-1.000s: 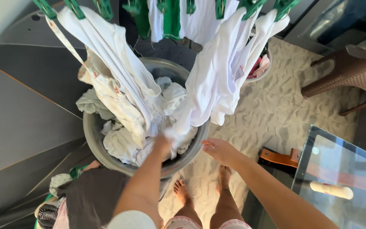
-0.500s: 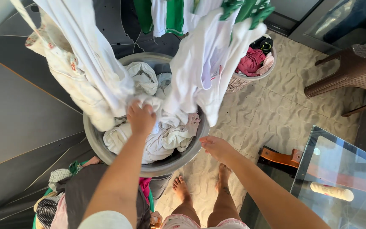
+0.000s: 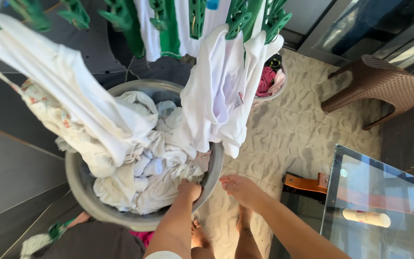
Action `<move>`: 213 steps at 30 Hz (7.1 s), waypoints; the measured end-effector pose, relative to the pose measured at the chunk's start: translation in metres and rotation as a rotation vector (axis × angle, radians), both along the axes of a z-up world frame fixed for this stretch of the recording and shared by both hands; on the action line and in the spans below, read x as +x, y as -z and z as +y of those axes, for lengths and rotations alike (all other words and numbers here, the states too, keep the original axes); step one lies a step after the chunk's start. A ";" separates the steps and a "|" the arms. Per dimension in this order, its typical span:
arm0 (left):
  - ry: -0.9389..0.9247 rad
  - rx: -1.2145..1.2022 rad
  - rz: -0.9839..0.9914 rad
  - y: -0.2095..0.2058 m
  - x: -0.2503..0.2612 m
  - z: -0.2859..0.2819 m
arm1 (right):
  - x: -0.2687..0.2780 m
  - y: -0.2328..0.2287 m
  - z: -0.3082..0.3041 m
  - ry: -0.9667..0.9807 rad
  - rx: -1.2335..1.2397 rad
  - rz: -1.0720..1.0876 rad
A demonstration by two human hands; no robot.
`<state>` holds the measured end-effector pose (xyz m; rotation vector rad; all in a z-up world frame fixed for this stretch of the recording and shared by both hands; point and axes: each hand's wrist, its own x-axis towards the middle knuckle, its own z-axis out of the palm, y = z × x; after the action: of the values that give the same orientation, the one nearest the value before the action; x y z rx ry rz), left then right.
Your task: Hanging wet laundry on a rack using hangers and clips.
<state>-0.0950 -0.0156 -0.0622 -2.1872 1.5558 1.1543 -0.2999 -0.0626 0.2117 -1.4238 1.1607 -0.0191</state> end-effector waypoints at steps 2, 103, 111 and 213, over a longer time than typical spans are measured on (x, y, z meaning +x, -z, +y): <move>-0.129 -0.026 -0.054 0.011 0.000 -0.005 | -0.007 0.009 0.005 0.065 0.061 0.033; -1.329 -0.955 0.389 -0.253 0.095 0.242 | 0.182 0.024 -0.034 -0.776 -0.939 0.116; -1.278 -0.852 0.330 -0.251 0.068 0.215 | 0.230 0.057 0.075 -1.383 -1.045 0.268; -1.192 -0.516 -0.241 -0.056 0.135 0.100 | 0.149 0.152 -0.134 -0.754 -0.837 0.361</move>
<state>0.0401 0.0843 -0.0061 -3.5811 0.3317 0.6053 -0.1509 -0.1966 0.0594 -2.6324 0.8422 0.3267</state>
